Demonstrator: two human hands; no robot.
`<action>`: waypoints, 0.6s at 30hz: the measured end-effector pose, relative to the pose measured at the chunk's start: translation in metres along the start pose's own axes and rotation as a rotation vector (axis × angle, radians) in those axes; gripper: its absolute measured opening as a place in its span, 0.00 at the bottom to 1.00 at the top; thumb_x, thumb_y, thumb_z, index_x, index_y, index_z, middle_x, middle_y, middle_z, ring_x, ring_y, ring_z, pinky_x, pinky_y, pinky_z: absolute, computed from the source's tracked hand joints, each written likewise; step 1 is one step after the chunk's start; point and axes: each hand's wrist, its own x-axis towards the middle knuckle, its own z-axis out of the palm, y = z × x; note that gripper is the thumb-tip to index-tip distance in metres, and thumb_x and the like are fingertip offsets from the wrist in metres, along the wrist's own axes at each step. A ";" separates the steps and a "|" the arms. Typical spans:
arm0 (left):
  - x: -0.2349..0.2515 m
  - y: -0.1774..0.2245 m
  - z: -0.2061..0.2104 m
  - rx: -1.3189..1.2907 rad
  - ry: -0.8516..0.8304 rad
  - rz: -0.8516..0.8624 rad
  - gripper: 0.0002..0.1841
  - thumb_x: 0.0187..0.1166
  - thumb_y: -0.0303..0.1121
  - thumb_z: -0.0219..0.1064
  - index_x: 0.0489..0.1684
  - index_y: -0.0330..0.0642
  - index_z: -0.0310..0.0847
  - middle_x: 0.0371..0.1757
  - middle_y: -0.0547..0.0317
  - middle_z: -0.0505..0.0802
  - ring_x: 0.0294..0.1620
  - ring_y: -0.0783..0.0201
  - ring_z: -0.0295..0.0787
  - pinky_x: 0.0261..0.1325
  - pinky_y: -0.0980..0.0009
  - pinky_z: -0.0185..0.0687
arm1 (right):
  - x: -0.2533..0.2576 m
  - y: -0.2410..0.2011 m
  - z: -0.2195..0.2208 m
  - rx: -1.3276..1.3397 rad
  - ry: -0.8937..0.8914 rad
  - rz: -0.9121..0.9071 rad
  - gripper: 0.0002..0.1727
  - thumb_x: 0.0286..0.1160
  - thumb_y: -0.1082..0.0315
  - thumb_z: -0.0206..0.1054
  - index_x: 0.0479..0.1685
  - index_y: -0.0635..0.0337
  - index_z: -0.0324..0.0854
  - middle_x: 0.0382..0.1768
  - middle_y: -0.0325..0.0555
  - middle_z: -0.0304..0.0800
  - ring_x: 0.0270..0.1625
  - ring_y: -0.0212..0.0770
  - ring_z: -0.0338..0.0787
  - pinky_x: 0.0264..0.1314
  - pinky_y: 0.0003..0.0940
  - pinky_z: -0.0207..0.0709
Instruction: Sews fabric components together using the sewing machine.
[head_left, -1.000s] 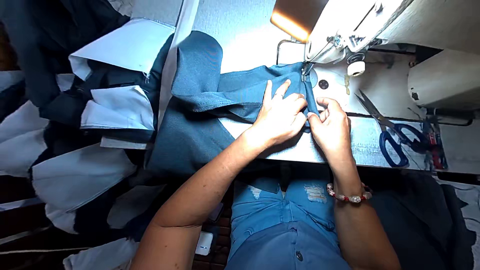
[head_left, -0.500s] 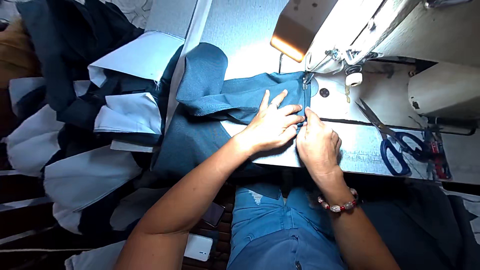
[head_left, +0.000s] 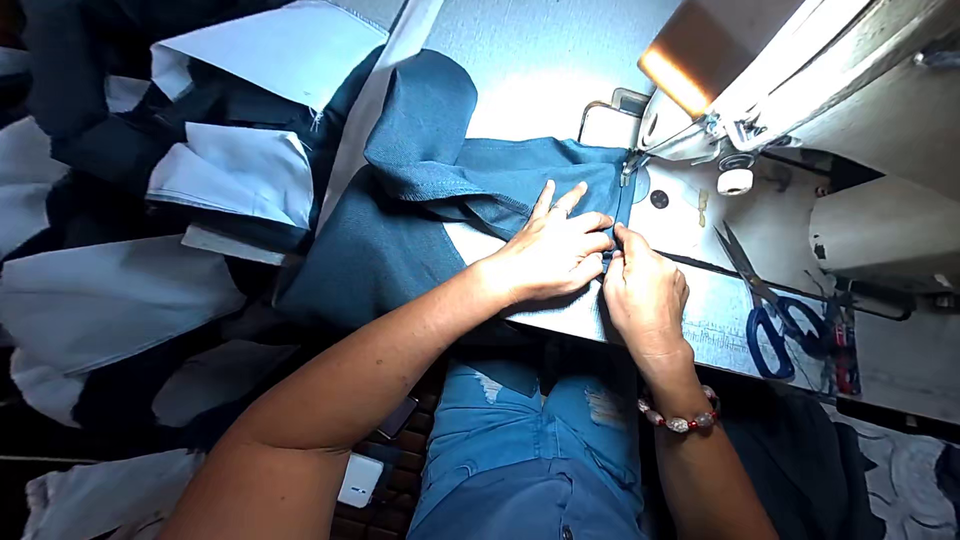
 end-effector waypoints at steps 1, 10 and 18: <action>0.001 0.000 -0.001 -0.001 -0.006 0.002 0.23 0.82 0.38 0.47 0.57 0.45 0.93 0.75 0.50 0.87 0.89 0.29 0.59 0.81 0.18 0.33 | 0.001 0.000 -0.001 0.001 -0.002 0.002 0.20 0.84 0.73 0.54 0.68 0.66 0.84 0.39 0.63 0.93 0.37 0.64 0.93 0.32 0.60 0.79; 0.010 -0.008 -0.004 -0.002 -0.019 -0.005 0.24 0.82 0.37 0.46 0.55 0.43 0.92 0.74 0.49 0.87 0.88 0.29 0.60 0.80 0.17 0.32 | 0.007 0.000 -0.006 0.010 -0.054 0.014 0.20 0.86 0.71 0.54 0.70 0.65 0.81 0.41 0.64 0.92 0.41 0.65 0.92 0.33 0.61 0.79; 0.024 -0.017 -0.007 0.021 -0.012 -0.023 0.23 0.82 0.37 0.46 0.53 0.42 0.91 0.74 0.48 0.87 0.89 0.30 0.59 0.81 0.18 0.31 | 0.024 0.000 -0.004 0.006 -0.061 0.019 0.18 0.87 0.70 0.51 0.65 0.66 0.83 0.38 0.64 0.91 0.40 0.66 0.92 0.31 0.60 0.78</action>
